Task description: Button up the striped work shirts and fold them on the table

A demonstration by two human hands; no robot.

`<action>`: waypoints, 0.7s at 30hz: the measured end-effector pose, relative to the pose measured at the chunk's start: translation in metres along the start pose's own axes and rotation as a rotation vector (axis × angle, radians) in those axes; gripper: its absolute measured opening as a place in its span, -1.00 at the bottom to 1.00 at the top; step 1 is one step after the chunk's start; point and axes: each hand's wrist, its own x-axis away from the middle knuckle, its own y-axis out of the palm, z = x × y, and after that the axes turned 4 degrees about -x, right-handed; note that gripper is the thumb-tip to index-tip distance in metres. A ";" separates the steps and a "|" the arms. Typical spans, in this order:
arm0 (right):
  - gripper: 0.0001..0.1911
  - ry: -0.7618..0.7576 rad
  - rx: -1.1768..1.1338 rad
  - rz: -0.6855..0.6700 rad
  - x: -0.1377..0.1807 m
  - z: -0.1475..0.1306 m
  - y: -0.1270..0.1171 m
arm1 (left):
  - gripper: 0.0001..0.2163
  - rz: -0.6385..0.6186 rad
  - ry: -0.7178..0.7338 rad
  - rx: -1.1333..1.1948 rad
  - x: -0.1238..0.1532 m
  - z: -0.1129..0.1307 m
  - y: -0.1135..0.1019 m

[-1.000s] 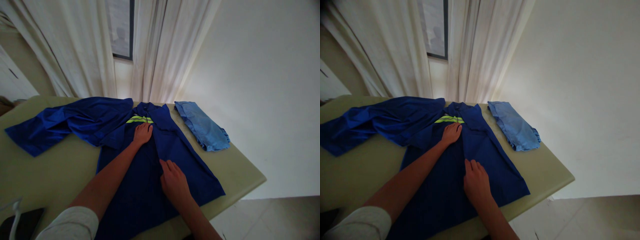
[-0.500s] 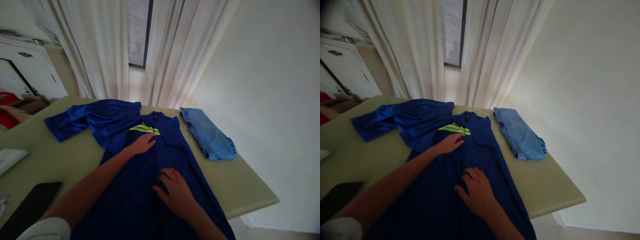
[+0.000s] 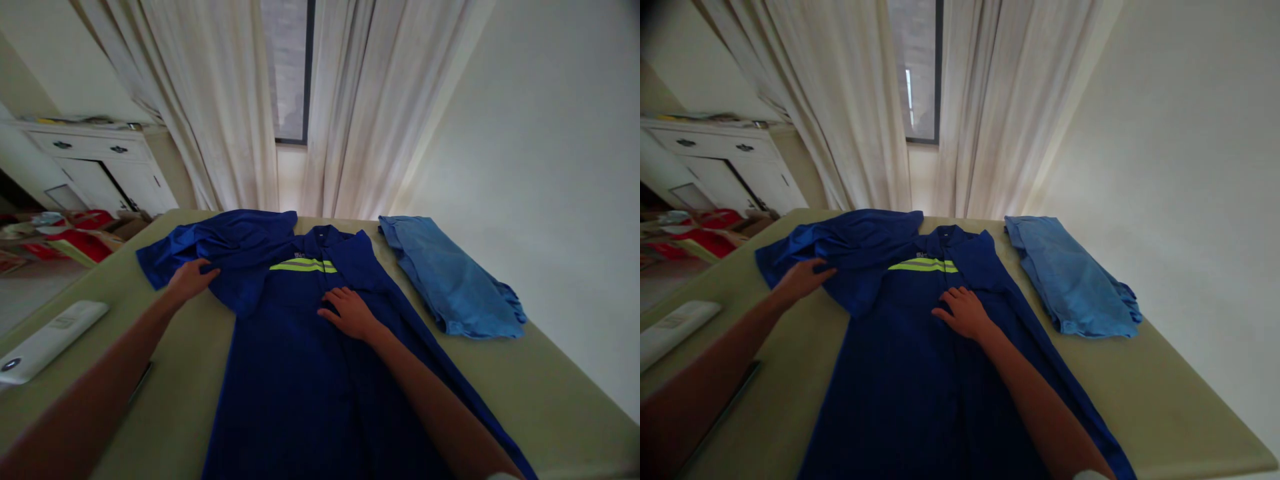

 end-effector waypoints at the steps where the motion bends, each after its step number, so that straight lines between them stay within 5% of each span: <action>1: -0.41 0.027 -0.011 0.043 -0.012 -0.006 -0.001 | -0.59 0.024 -0.023 0.048 -0.007 0.012 -0.014; 5: -0.56 0.051 -0.349 0.246 -0.071 -0.025 0.011 | -0.55 0.230 0.119 0.161 -0.007 0.100 -0.057; 8: -0.46 0.253 -0.887 0.426 -0.100 -0.019 0.029 | -0.42 -0.099 0.661 0.214 0.025 0.156 -0.050; 10: -0.37 0.389 -1.152 0.558 -0.107 -0.005 0.040 | -0.34 -0.181 0.833 0.135 0.050 0.165 -0.024; 13: -0.48 0.440 -1.211 0.666 -0.106 0.013 0.050 | -0.26 -0.121 0.823 -0.063 0.077 0.134 0.029; 16: -0.51 0.378 -0.998 0.695 -0.101 0.014 0.050 | -0.37 -0.143 0.803 -0.159 0.086 0.080 0.069; 21: -0.56 0.008 -0.530 0.652 -0.091 -0.020 0.036 | -0.45 -0.138 0.972 -0.245 0.063 0.030 0.070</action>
